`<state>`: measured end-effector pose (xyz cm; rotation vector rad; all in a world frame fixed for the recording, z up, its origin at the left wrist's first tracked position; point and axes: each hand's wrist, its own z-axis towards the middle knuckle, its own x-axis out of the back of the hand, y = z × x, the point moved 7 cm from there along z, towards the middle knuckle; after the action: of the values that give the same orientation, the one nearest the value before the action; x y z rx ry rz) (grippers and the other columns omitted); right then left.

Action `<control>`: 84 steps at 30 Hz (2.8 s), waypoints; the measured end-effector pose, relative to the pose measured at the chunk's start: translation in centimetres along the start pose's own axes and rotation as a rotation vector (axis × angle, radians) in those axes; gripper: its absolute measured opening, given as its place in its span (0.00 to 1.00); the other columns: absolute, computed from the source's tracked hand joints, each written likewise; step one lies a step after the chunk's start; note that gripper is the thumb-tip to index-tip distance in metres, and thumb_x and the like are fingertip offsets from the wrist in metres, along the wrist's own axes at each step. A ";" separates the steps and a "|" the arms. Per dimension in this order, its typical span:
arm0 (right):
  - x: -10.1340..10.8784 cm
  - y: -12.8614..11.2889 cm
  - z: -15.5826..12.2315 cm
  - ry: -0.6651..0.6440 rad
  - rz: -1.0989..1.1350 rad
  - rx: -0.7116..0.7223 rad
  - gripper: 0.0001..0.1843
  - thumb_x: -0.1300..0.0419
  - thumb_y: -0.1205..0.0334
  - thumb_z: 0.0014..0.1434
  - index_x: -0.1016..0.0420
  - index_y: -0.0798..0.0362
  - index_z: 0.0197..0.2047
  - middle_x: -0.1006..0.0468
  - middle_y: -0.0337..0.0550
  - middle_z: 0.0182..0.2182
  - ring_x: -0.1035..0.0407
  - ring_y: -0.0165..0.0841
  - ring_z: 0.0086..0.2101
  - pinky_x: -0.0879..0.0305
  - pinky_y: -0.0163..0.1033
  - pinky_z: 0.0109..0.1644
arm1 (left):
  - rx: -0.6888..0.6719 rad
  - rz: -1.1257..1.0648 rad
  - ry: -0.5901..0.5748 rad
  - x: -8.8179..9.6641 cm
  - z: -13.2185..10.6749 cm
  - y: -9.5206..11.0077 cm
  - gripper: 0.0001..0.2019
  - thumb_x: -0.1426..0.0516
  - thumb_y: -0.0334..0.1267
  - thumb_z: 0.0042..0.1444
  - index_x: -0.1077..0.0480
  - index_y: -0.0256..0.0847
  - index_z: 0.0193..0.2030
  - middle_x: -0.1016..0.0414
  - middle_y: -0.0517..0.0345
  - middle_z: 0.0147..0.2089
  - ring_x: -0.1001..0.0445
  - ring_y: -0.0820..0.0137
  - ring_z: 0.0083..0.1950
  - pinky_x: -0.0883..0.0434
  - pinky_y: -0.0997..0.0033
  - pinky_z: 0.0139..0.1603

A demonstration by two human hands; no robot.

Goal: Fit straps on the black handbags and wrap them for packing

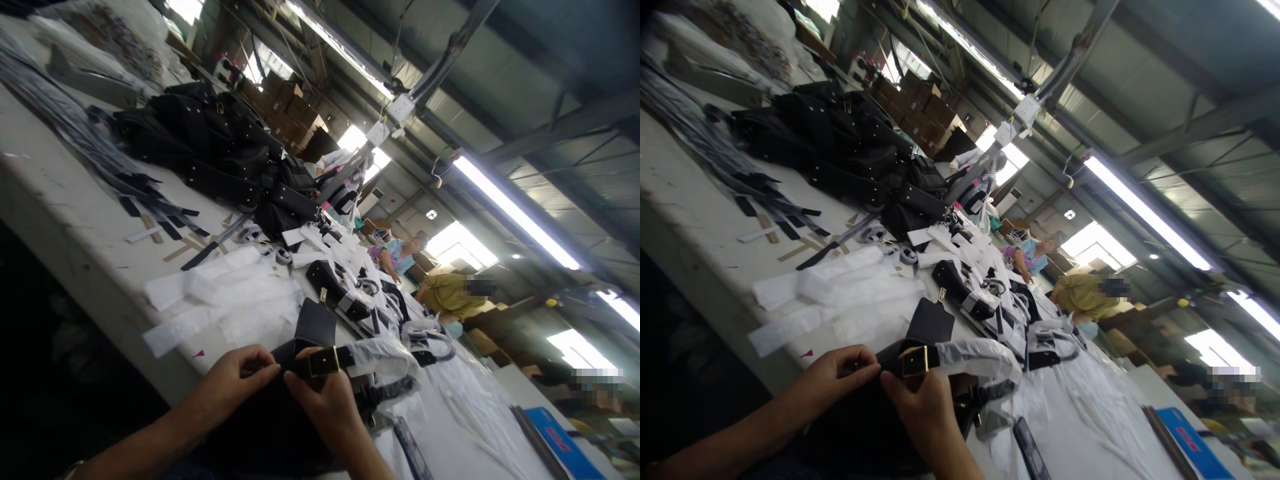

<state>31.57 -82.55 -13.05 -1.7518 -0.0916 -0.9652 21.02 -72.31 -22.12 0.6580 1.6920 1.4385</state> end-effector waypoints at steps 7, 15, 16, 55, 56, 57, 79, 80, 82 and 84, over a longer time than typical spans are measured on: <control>0.7 -1.0 -0.5 -0.104 0.052 0.011 0.18 0.38 0.49 0.62 0.23 0.56 0.44 0.21 0.43 0.28 0.24 0.36 0.29 0.29 0.36 0.33 | 0.006 -0.076 -0.086 0.1 0.5 2.5 0.18 0.38 0.55 0.58 0.26 0.40 0.38 0.23 0.61 0.34 0.25 0.66 0.35 0.31 0.73 0.35; 4.3 -11.4 -5.5 0.034 -0.642 0.884 0.12 0.43 0.62 0.69 0.26 0.56 0.53 0.17 0.52 0.41 0.22 0.38 0.41 0.29 0.38 0.47 | -0.185 0.037 -0.123 -0.4 -0.1 10.1 0.14 0.38 0.50 0.59 0.27 0.40 0.36 0.28 0.65 0.30 0.31 0.72 0.31 0.35 0.75 0.32; 4.1 -12.3 -5.3 0.003 -0.671 0.923 0.18 0.43 0.60 0.69 0.30 0.56 0.60 0.19 0.55 0.49 0.24 0.42 0.48 0.31 0.43 0.55 | -0.203 0.031 -0.145 -0.7 -0.4 11.1 0.13 0.37 0.49 0.58 0.27 0.40 0.36 0.28 0.65 0.31 0.31 0.72 0.32 0.35 0.75 0.32; 7.8 -8.8 -0.8 -0.315 -0.432 0.114 0.12 0.43 0.59 0.65 0.18 0.51 0.37 0.20 0.36 0.25 0.32 0.28 0.24 0.42 0.30 0.25 | -0.202 0.656 -0.059 -3.0 0.2 6.8 0.18 0.33 0.41 0.49 0.22 0.50 0.48 0.17 0.59 0.45 0.22 0.61 0.39 0.32 0.69 0.40; 7.5 -8.3 -0.8 -0.302 -0.428 0.123 0.12 0.44 0.60 0.65 0.18 0.50 0.41 0.20 0.36 0.26 0.31 0.28 0.25 0.41 0.30 0.26 | -0.208 0.668 -0.060 -3.1 0.2 6.5 0.18 0.33 0.39 0.49 0.22 0.50 0.48 0.17 0.59 0.44 0.21 0.61 0.39 0.32 0.69 0.40; 7.4 -8.0 -0.8 -0.284 -0.418 0.132 0.13 0.44 0.61 0.65 0.19 0.49 0.46 0.20 0.35 0.26 0.29 0.29 0.26 0.40 0.30 0.28 | -0.217 0.673 -0.058 -3.3 0.3 6.4 0.17 0.34 0.37 0.48 0.22 0.50 0.47 0.16 0.59 0.43 0.21 0.61 0.39 0.31 0.69 0.40; 4.8 -3.2 -0.3 -0.141 -0.431 0.377 0.19 0.30 0.58 0.57 0.19 0.41 0.52 0.18 0.40 0.40 0.22 0.35 0.38 0.32 0.33 0.42 | -0.338 0.458 0.056 -2.8 1.2 4.5 0.11 0.35 0.38 0.49 0.19 0.46 0.41 0.16 0.59 0.34 0.22 0.67 0.29 0.25 0.75 0.30; 4.7 -3.0 -0.3 -0.141 -0.454 0.402 0.17 0.32 0.57 0.59 0.19 0.41 0.52 0.18 0.40 0.39 0.23 0.34 0.37 0.32 0.33 0.41 | -0.345 0.470 0.051 -2.9 1.3 4.6 0.10 0.35 0.37 0.49 0.20 0.46 0.41 0.16 0.59 0.34 0.22 0.67 0.29 0.25 0.75 0.30; 4.5 -2.8 -0.4 -0.144 -0.491 0.448 0.15 0.34 0.57 0.60 0.19 0.42 0.51 0.19 0.41 0.38 0.23 0.34 0.36 0.32 0.32 0.40 | -0.367 0.483 0.050 -3.0 1.3 4.7 0.10 0.35 0.37 0.48 0.20 0.46 0.40 0.16 0.60 0.35 0.22 0.67 0.29 0.25 0.75 0.30; 4.4 -2.7 -0.4 -0.149 -0.514 0.481 0.14 0.35 0.56 0.61 0.19 0.44 0.50 0.19 0.41 0.38 0.23 0.33 0.35 0.33 0.32 0.38 | -0.388 0.479 0.052 -3.0 1.3 4.6 0.10 0.35 0.38 0.48 0.21 0.47 0.39 0.16 0.60 0.35 0.23 0.68 0.27 0.26 0.76 0.29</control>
<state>32.91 -83.45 -8.16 -1.3657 -0.8350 -1.0609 23.24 -73.02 -16.97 0.8430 1.2804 2.0670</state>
